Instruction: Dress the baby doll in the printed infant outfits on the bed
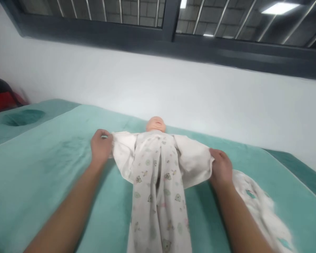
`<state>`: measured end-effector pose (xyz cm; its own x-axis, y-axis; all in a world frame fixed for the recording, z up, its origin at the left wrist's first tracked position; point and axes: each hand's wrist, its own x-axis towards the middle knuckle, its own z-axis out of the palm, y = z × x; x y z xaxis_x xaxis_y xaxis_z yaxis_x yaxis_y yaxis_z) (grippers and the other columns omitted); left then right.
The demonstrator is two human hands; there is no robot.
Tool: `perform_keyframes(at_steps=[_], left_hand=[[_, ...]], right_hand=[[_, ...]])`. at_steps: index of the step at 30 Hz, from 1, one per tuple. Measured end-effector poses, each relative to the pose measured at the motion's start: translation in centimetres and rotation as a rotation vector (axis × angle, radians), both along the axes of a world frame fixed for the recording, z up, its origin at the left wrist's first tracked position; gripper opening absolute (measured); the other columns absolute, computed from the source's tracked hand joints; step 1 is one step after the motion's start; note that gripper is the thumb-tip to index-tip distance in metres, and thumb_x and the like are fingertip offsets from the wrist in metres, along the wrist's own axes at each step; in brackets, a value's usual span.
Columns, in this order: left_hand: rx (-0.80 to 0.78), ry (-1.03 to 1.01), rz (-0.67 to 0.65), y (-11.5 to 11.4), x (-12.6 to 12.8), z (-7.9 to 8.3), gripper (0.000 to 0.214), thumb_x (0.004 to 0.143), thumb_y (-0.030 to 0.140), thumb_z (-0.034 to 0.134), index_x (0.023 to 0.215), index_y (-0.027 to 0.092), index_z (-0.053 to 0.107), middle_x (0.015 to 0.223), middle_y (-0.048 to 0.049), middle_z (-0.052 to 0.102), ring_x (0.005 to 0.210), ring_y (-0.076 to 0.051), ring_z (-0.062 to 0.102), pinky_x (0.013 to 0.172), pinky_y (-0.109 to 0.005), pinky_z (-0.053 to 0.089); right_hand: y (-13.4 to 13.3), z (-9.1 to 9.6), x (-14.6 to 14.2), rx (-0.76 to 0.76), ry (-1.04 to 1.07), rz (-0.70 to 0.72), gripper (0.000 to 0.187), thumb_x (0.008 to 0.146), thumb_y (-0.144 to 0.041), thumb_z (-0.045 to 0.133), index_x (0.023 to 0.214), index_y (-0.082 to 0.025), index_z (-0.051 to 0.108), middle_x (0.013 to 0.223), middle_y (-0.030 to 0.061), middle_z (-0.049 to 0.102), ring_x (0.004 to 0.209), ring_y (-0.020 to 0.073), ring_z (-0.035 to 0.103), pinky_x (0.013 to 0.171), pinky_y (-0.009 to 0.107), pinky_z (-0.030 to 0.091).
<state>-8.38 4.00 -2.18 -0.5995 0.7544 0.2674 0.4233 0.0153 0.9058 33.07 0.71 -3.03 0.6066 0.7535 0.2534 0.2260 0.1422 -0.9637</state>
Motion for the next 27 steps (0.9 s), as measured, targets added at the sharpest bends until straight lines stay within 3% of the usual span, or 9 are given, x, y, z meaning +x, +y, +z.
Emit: perform_keyframes(at_steps=[3, 5, 8, 10, 13, 16, 19, 22, 27], left_hand=[[-0.043, 0.043, 0.014, -0.2, -0.1, -0.2, 0.004, 0.075, 0.018, 0.056, 0.076, 0.022, 0.055, 0.074, 0.0036, 0.061, 0.061, -0.013, 0.052, 0.059, -0.024, 0.038], [-0.094, 0.085, 0.005, -0.2, -0.1, -0.4, 0.004, 0.077, 0.019, 0.055, 0.078, 0.022, 0.055, 0.077, 0.002, 0.062, 0.065, -0.015, 0.055, 0.059, -0.026, 0.039], [-0.136, 0.242, -0.045, -0.4, 0.0, -0.7, 0.016, 0.076, 0.011, 0.051, 0.085, 0.022, 0.058, 0.09, -0.0034, 0.065, 0.082, -0.02, 0.061, 0.067, -0.03, 0.044], [-0.062, 0.406, -0.07, -0.7, 0.5, -0.7, 0.029, 0.074, 0.004, 0.047, 0.093, 0.02, 0.061, 0.103, -0.0074, 0.065, 0.099, -0.024, 0.06, 0.079, -0.035, 0.046], [0.121, 0.623, -0.162, -1.1, 2.0, -0.4, 0.036, 0.078, 0.002, 0.044, 0.104, 0.018, 0.063, 0.12, -0.0091, 0.064, 0.118, -0.026, 0.052, 0.097, -0.04, 0.042], [0.186, 0.761, -0.323, -1.0, 4.2, -0.5, 0.029, 0.089, 0.013, 0.044, 0.111, 0.016, 0.063, 0.131, -0.0093, 0.06, 0.128, -0.026, 0.047, 0.105, -0.041, 0.037], [0.118, 0.837, -0.403, -0.4, 5.9, -1.0, 0.03, 0.094, 0.025, 0.043, 0.118, 0.017, 0.06, 0.13, -0.0096, 0.061, 0.125, -0.027, 0.05, 0.102, -0.042, 0.039], [-0.01, 0.872, -0.41, 0.3, 6.3, -1.4, 0.031, 0.096, 0.029, 0.04, 0.119, 0.02, 0.059, 0.116, -0.0082, 0.067, 0.108, -0.026, 0.06, 0.092, -0.042, 0.043], [-0.15, 0.945, -0.412, 0.8, 5.2, -0.9, 0.027, 0.092, 0.026, 0.042, 0.111, 0.021, 0.06, 0.101, -0.008, 0.069, 0.094, -0.027, 0.064, 0.079, -0.039, 0.045]], right_hand=[[-1.8, 0.4, 2.3, -0.143, -0.025, -0.03, 0.025, 0.066, -0.044, 0.068, 0.07, -0.022, 0.055, 0.051, -0.0042, 0.048, 0.047, 0.013, 0.045, 0.049, 0.029, 0.038], [-2.5, 0.4, 3.4, -0.271, -0.078, 0.01, 0.025, 0.061, -0.041, 0.072, 0.066, -0.021, 0.057, 0.049, -0.0026, 0.049, 0.046, 0.0141, 0.046, 0.048, 0.03, 0.038], [-2.8, 0.5, 3.7, -0.489, -0.368, 0.023, 0.022, 0.062, -0.039, 0.069, 0.072, -0.02, 0.064, 0.066, 0.0041, 0.064, 0.059, 0.02, 0.057, 0.056, 0.033, 0.043], [-2.6, 0.7, 2.6, -0.487, -0.651, -0.04, 0.026, 0.071, -0.04, 0.06, 0.087, -0.02, 0.066, 0.088, 0.0093, 0.068, 0.08, 0.0255, 0.062, 0.071, 0.039, 0.048], [-2.1, 1.7, -1.5, -0.211, -0.909, -0.069, 0.033, 0.08, -0.038, 0.05, 0.103, -0.018, 0.062, 0.12, 0.0153, 0.061, 0.116, 0.031, 0.054, 0.097, 0.048, 0.043], [-1.7, 3.1, -7.7, -0.072, -0.82, 0.132, 0.032, 0.085, -0.041, 0.05, 0.109, -0.022, 0.06, 0.125, 0.0099, 0.06, 0.116, 0.026, 0.055, 0.099, 0.044, 0.044], [-0.8, 4.5, -14.0, -0.055, -0.825, 0.452, 0.03, 0.092, -0.035, 0.046, 0.117, -0.025, 0.057, 0.125, 0.0049, 0.061, 0.115, 0.021, 0.056, 0.099, 0.038, 0.044], [1.1, 5.5, -18.7, -0.048, -1.091, 0.645, 0.032, 0.092, -0.031, 0.047, 0.121, -0.02, 0.057, 0.124, 0.0076, 0.062, 0.117, 0.0237, 0.053, 0.101, 0.04, 0.04], [4.8, 6.7, -23.0, -0.232, -1.472, 0.787, 0.019, 0.09, -0.024, 0.045, 0.095, -0.016, 0.061, 0.1, 0.0097, 0.066, 0.092, 0.0227, 0.059, 0.077, 0.033, 0.043]])
